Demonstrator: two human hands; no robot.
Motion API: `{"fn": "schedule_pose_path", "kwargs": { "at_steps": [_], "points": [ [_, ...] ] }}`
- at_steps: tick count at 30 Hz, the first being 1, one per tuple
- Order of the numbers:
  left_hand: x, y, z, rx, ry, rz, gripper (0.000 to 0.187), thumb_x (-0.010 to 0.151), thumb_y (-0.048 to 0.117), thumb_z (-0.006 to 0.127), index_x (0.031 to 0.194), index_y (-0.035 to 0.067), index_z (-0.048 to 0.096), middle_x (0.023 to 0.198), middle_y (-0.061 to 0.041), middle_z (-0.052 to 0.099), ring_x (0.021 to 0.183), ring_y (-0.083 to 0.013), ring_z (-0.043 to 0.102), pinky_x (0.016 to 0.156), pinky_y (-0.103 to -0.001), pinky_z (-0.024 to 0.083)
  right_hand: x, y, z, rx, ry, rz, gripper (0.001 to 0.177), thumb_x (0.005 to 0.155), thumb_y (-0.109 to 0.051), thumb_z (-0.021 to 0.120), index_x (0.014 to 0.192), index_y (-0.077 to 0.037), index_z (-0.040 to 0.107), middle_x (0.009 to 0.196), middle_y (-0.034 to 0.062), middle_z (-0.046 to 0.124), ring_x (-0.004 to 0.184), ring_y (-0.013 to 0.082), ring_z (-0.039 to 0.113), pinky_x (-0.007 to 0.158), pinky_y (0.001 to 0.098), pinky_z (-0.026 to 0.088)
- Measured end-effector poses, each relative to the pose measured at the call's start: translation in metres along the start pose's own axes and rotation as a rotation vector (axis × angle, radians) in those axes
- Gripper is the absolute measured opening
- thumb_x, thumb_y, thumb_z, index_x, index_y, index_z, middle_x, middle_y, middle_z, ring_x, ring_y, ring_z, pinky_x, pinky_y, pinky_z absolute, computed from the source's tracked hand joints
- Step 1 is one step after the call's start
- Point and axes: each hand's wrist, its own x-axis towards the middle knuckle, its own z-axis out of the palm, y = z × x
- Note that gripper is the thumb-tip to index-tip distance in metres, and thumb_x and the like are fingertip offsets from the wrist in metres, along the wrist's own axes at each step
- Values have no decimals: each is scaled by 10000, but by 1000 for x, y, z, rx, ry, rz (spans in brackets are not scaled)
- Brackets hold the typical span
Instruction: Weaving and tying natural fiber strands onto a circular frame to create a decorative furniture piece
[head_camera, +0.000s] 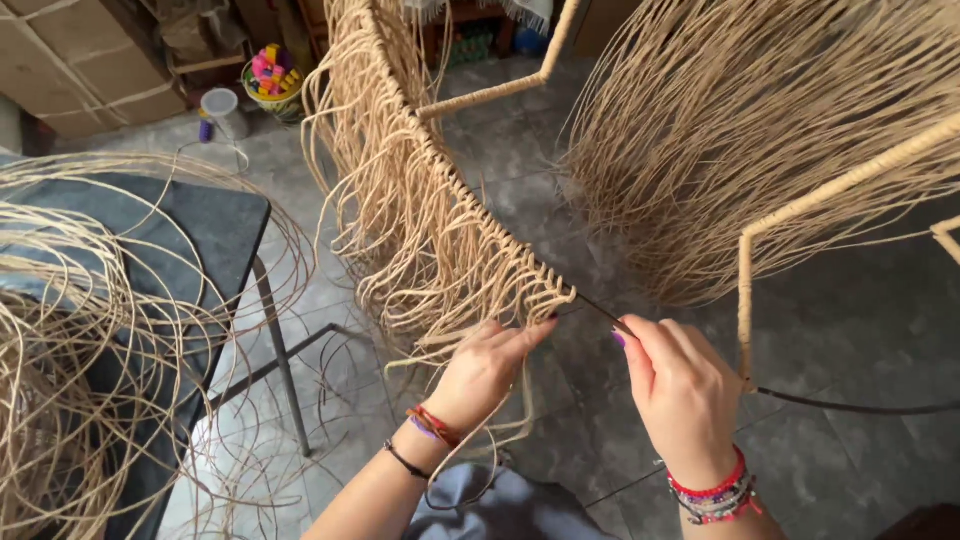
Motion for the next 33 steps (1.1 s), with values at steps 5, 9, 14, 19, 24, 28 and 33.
{"fn": "schedule_pose_path", "kwargs": {
  "at_steps": [5,9,14,19,24,28,33],
  "points": [
    [2,1,11,-391,-144,-121,815,800,-113,451,1585,84,351,1237,-187,654,937,-323,658,902,-379,510,1,11,2,-23,-4,-39,177,1068,-172,573,1142,-109,722,893,21,661,797,250,610,714,376,477],
    [9,-5,32,-413,-99,-169,722,854,-9,426,1568,69,350,1570,-221,473,1418,-343,522,1174,-367,392,-3,27,11,-52,-64,-47,272,1070,-179,517,1260,-134,706,970,17,671,851,269,615,749,401,470],
    [13,-3,45,-243,32,-129,568,964,9,556,1514,91,443,1489,-157,581,1291,-346,635,1067,-404,506,-4,37,22,-104,-28,-65,296,1053,-266,573,1292,-148,701,964,-32,674,872,252,614,762,414,432],
    [-4,24,26,-348,108,-78,591,944,-52,649,1479,147,497,1525,-111,560,1416,-305,569,1189,-382,443,-13,31,25,-136,165,-98,470,1064,-322,623,1426,-27,680,1315,196,655,1167,391,634,1008,511,441],
    [-36,48,-29,-323,331,-207,349,1000,58,560,1331,148,625,1339,-93,681,1246,-277,665,1080,-384,529,-21,-23,35,293,171,-212,454,1042,-264,547,1333,73,638,1430,318,552,1376,533,503,1215,602,382],
    [-78,42,-81,-168,558,-336,243,1012,85,586,1245,109,653,1240,-87,722,1141,-261,703,1010,-370,540,-30,-93,67,654,-83,-417,402,1024,-143,501,1399,-14,572,1482,259,511,1407,428,519,1223,504,395],
    [-131,26,-154,-262,767,-538,288,967,-1,551,1176,108,716,1154,-29,744,1055,-148,702,968,-283,554,-4,-188,94,755,-297,-650,457,1021,-130,503,1468,-35,498,1553,177,478,1477,378,448,1197,477,370]
  ]
}}
